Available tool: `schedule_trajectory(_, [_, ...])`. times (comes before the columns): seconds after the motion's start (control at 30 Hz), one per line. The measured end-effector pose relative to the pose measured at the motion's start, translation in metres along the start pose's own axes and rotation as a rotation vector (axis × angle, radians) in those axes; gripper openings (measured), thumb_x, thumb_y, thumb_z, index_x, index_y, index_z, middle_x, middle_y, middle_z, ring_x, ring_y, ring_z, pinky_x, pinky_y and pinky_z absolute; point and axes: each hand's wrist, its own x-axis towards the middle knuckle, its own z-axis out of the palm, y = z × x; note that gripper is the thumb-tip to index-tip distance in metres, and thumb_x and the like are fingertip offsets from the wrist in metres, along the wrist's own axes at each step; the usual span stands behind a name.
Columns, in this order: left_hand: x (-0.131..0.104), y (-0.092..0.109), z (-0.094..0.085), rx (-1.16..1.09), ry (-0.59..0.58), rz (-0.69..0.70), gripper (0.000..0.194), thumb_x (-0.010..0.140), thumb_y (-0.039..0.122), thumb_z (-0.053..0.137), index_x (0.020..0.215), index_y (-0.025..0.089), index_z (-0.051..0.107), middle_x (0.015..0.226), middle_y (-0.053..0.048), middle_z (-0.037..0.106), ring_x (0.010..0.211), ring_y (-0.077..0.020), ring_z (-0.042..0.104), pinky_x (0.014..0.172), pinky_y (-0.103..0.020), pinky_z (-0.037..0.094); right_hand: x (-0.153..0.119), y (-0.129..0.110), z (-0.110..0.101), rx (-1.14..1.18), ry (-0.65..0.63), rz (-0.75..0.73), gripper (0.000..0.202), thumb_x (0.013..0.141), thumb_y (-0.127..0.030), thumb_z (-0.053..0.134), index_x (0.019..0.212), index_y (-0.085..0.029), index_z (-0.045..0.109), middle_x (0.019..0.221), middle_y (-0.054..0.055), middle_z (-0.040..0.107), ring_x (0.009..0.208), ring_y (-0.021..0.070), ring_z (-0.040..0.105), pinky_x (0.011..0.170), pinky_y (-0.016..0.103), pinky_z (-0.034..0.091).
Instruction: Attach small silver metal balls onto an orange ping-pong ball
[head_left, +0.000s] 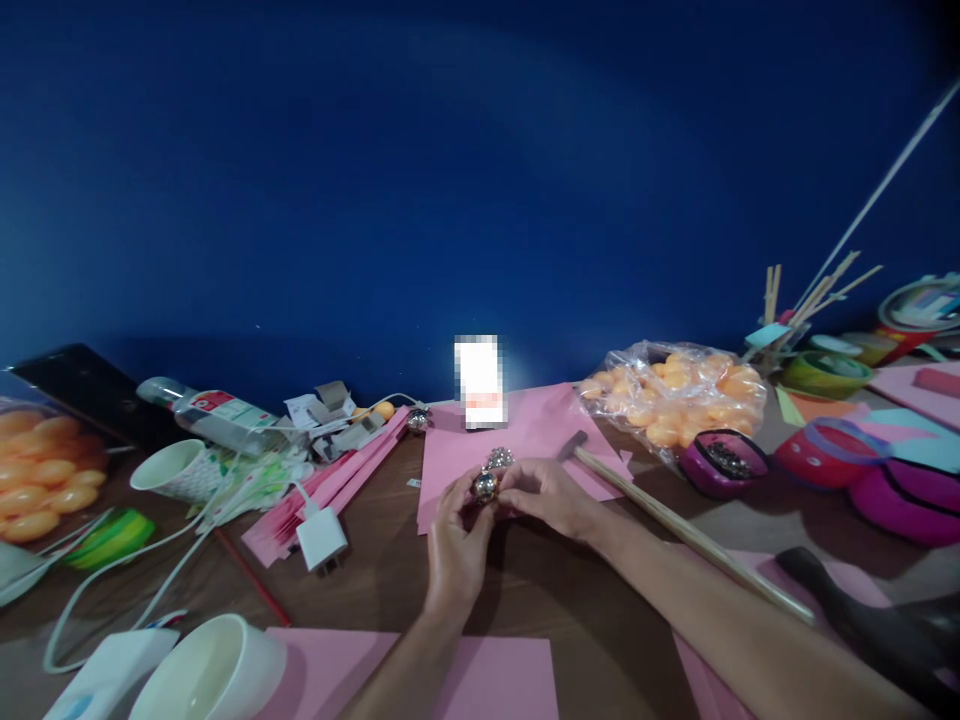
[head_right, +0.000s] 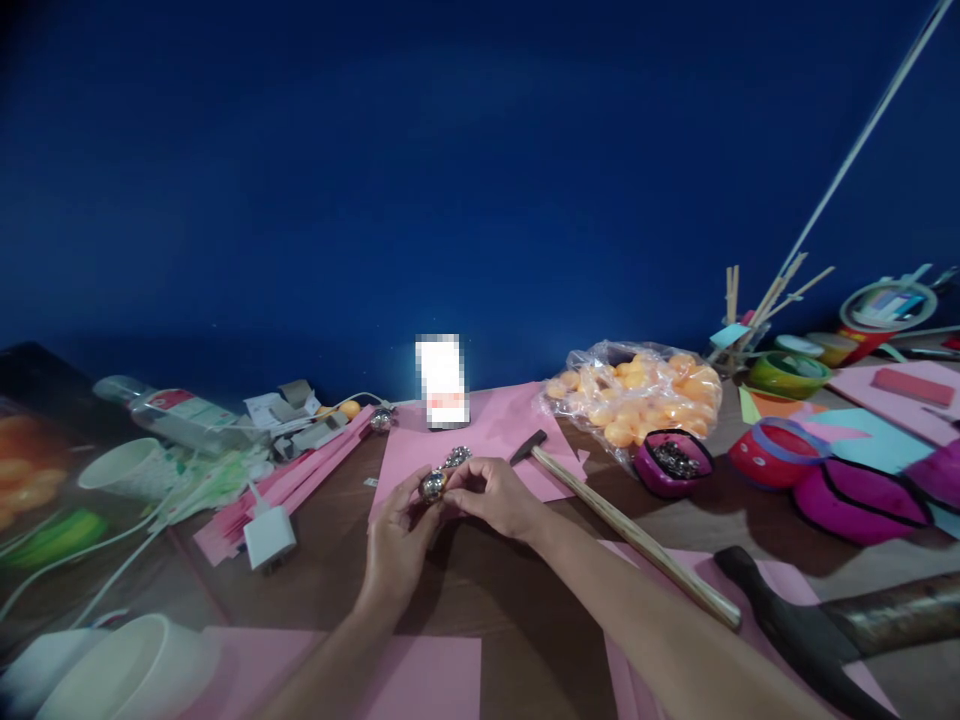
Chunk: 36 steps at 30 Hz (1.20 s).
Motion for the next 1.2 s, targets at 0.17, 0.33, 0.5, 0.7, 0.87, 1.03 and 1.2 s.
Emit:
schedule_trajectory(0.17, [-0.001, -0.003, -0.001, -0.009, 0.022, 0.005, 0.043, 0.067, 0.010, 0.056, 0.108, 0.020, 0.057, 0.110, -0.007, 0.059, 0.100, -0.0201, 0.056, 0.090, -0.035, 0.042, -0.003, -0.002, 0.002, 0.035, 0.014, -0.037, 0.025, 0.064, -0.034, 0.068, 0.075, -0.017, 0.053, 0.085, 0.003, 0.061, 0.077, 0.0153, 0.059, 0.074, 0.032, 0.048])
schedule_trajectory(0.33, [-0.002, -0.004, -0.001, 0.017, 0.036, -0.002, 0.047, 0.066, 0.008, 0.054, 0.112, 0.020, 0.055, 0.109, -0.007, 0.058, 0.098, -0.0195, 0.057, 0.088, -0.035, 0.043, -0.003, -0.005, 0.003, 0.081, -0.025, -0.061, 0.022, 0.068, -0.033, 0.065, 0.078, -0.017, 0.054, 0.091, 0.004, 0.060, 0.081, 0.0156, 0.059, 0.074, 0.032, 0.048])
schedule_trajectory(0.5, [-0.001, -0.004, 0.000, -0.041, 0.045, -0.045, 0.046, 0.066, 0.012, 0.058, 0.111, 0.019, 0.055, 0.106, -0.008, 0.060, 0.093, -0.0188, 0.059, 0.084, -0.033, 0.046, -0.002, -0.007, 0.004, 0.014, -0.021, -0.110, 0.018, 0.071, -0.031, 0.062, 0.080, -0.017, 0.056, 0.093, 0.004, 0.059, 0.083, 0.0155, 0.058, 0.076, 0.030, 0.046])
schedule_trajectory(0.7, [0.000, -0.002, 0.000, -0.113, 0.039, -0.126, 0.046, 0.066, 0.021, 0.063, 0.112, 0.018, 0.054, 0.106, -0.008, 0.062, 0.090, -0.0181, 0.060, 0.082, -0.032, 0.047, -0.003, -0.010, 0.006, -0.144, 0.065, -0.169, 0.015, 0.073, -0.032, 0.059, 0.076, -0.017, 0.057, 0.098, 0.004, 0.057, 0.086, 0.0155, 0.055, 0.075, 0.028, 0.045])
schedule_trajectory(0.87, [0.000, 0.000, -0.001, -0.098, 0.036, -0.148, 0.048, 0.067, 0.024, 0.064, 0.113, 0.019, 0.053, 0.101, -0.007, 0.064, 0.087, -0.0180, 0.062, 0.081, -0.032, 0.047, -0.004, -0.012, 0.006, -0.203, 0.079, -0.140, 0.018, 0.078, -0.035, 0.053, 0.081, -0.018, 0.056, 0.078, 0.001, 0.059, 0.067, 0.0115, 0.053, 0.061, 0.024, 0.044])
schedule_trajectory(1.03, [0.000, -0.005, 0.001, -0.082, 0.050, -0.128, 0.048, 0.067, 0.024, 0.064, 0.113, 0.018, 0.053, 0.102, -0.008, 0.063, 0.088, -0.0180, 0.061, 0.080, -0.032, 0.047, -0.005, -0.015, 0.007, -0.243, 0.062, -0.187, 0.019, 0.079, -0.036, 0.053, 0.080, -0.017, 0.057, 0.080, 0.001, 0.059, 0.072, 0.0123, 0.053, 0.068, 0.025, 0.042])
schedule_trajectory(1.2, [0.000, -0.009, 0.001, -0.095, 0.046, -0.111, 0.048, 0.067, 0.024, 0.064, 0.113, 0.018, 0.053, 0.105, -0.009, 0.061, 0.087, -0.0178, 0.061, 0.080, -0.032, 0.048, -0.004, -0.013, 0.006, -0.282, 0.071, -0.219, 0.016, 0.079, -0.033, 0.054, 0.078, -0.018, 0.057, 0.083, 0.002, 0.058, 0.078, 0.0139, 0.053, 0.073, 0.027, 0.041])
